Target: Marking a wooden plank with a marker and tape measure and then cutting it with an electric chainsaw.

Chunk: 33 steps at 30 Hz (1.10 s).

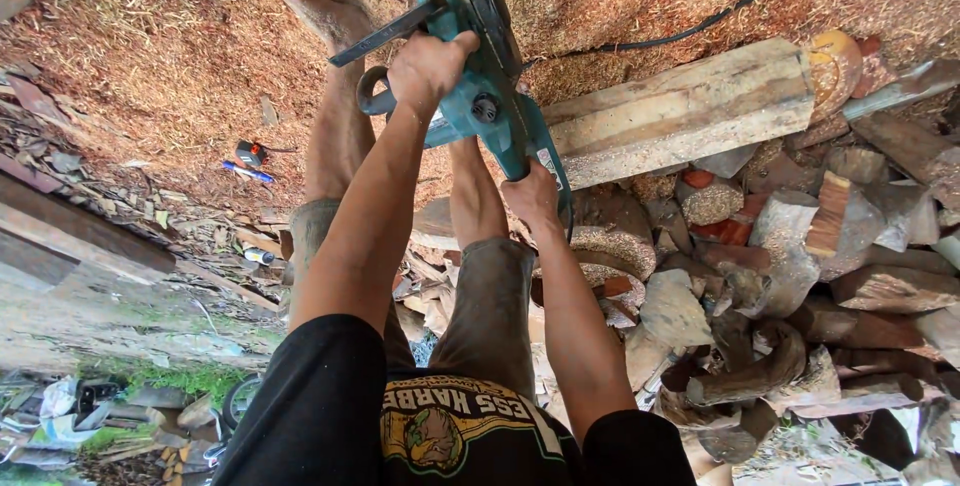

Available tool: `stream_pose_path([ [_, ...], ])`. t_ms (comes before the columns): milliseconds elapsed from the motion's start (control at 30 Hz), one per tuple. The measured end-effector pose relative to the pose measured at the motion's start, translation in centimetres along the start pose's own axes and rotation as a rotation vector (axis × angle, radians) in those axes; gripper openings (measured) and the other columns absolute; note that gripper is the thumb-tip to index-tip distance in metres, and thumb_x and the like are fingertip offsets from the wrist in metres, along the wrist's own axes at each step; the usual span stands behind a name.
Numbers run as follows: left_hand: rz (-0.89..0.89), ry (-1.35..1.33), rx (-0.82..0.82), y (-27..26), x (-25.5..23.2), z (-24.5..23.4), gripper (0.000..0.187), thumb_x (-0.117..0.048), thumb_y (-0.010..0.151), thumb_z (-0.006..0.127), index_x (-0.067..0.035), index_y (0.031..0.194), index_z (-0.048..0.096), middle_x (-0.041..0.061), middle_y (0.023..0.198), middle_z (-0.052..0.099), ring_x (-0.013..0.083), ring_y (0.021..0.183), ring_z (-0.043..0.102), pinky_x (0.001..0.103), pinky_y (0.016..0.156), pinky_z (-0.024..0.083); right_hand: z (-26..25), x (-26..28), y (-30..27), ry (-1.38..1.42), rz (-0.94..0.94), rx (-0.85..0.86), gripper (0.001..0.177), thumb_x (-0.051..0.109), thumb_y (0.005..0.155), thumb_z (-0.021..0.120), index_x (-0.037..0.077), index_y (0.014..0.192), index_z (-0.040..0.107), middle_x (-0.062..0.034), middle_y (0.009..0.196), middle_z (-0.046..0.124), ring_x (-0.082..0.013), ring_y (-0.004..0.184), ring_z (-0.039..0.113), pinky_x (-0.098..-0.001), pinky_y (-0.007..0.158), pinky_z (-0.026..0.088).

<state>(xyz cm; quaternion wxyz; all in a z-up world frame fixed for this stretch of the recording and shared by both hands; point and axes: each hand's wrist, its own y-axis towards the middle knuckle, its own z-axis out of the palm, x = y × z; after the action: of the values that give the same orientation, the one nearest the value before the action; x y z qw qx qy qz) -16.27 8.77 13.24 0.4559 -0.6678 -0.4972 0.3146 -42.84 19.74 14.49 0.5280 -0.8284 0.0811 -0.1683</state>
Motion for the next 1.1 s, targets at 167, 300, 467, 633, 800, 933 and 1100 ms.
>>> stream_pose_path([
  [167, -0.015, 0.001, 0.027, -0.8, 0.0, -0.6, 0.08, -0.067, 0.071, 0.064, -0.001, 0.115, 0.074, 0.026, 0.12, 0.069, 0.0388, 0.117, 0.066, 0.043, 0.101, 0.049, -0.9, 0.7, -1.4, 0.03, 0.014, 0.014, 0.032, 0.017, 0.074, 0.07, 0.002, 0.102, 0.07, -0.0259, 0.097, 0.073, -0.0454, 0.095, 0.07, -0.0504, 0.084, 0.056],
  [300, -0.016, -0.012, 0.047, -1.3, 0.1, -0.8, 0.08, -0.066, 0.072, 0.064, 0.0, 0.116, 0.073, 0.026, 0.121, 0.07, 0.0387, 0.117, 0.067, 0.043, 0.102, 0.05, -1.6, 1.1, -2.5, 0.042, 0.062, 0.057, 0.032, 0.017, 0.074, 0.068, 0.003, 0.102, 0.07, -0.0253, 0.097, 0.074, -0.0437, 0.094, 0.072, -0.0486, 0.084, 0.057],
  [467, -0.024, -0.012, 0.053, -2.1, 0.6, -0.6, 0.082, -0.067, 0.071, 0.066, 0.001, 0.117, 0.072, 0.027, 0.122, 0.068, 0.0401, 0.118, 0.065, 0.044, 0.101, 0.048, -1.8, 0.8, -4.1, 0.015, 0.06, 0.036, 0.032, 0.018, 0.075, 0.069, 0.002, 0.103, 0.07, -0.0259, 0.099, 0.074, -0.0449, 0.097, 0.07, -0.0491, 0.085, 0.057],
  [633, -0.033, -0.02, 0.107, -3.5, 0.6, -0.9, 0.082, -0.067, 0.073, 0.064, 0.002, 0.115, 0.074, 0.028, 0.121, 0.069, 0.0398, 0.118, 0.066, 0.044, 0.103, 0.05, -2.2, 0.3, -5.6, -0.034, 0.083, 0.043, 0.038, 0.019, 0.073, 0.071, 0.002, 0.107, 0.069, -0.0269, 0.102, 0.073, -0.0463, 0.101, 0.068, -0.0501, 0.087, 0.055],
  [800, -0.039, -0.017, 0.12, -4.2, 0.7, -1.4, 0.083, -0.067, 0.071, 0.064, 0.003, 0.116, 0.072, 0.027, 0.122, 0.069, 0.0399, 0.119, 0.066, 0.044, 0.102, 0.05, -3.3, 1.4, -7.3, -0.025, 0.081, 0.072, 0.048, 0.027, 0.073, 0.078, 0.001, 0.113, 0.067, -0.0261, 0.107, 0.073, -0.0452, 0.104, 0.068, -0.0497, 0.089, 0.055],
  [933, -0.023, -0.024, 0.136, -3.6, 0.5, -3.1, 0.083, -0.065, 0.071, 0.065, 0.002, 0.118, 0.072, 0.027, 0.123, 0.068, 0.0394, 0.119, 0.065, 0.044, 0.102, 0.049, -2.9, 2.8, -5.9, 0.016, 0.0, 0.059, 0.057, 0.032, 0.072, 0.084, 0.001, 0.116, 0.065, -0.0258, 0.107, 0.072, -0.0449, 0.103, 0.068, -0.0497, 0.088, 0.055],
  [1100, 0.005, -0.028, 0.043, -0.5, -1.1, -7.3, 0.08, -0.068, 0.074, 0.062, 0.001, 0.112, 0.076, 0.026, 0.123, 0.069, 0.0384, 0.119, 0.066, 0.044, 0.103, 0.05, -2.4, 7.4, -2.9, 0.015, -0.022, -0.007, 0.054, 0.033, 0.074, 0.081, 0.002, 0.116, 0.067, -0.0255, 0.106, 0.074, -0.0432, 0.103, 0.07, -0.0493, 0.087, 0.056],
])
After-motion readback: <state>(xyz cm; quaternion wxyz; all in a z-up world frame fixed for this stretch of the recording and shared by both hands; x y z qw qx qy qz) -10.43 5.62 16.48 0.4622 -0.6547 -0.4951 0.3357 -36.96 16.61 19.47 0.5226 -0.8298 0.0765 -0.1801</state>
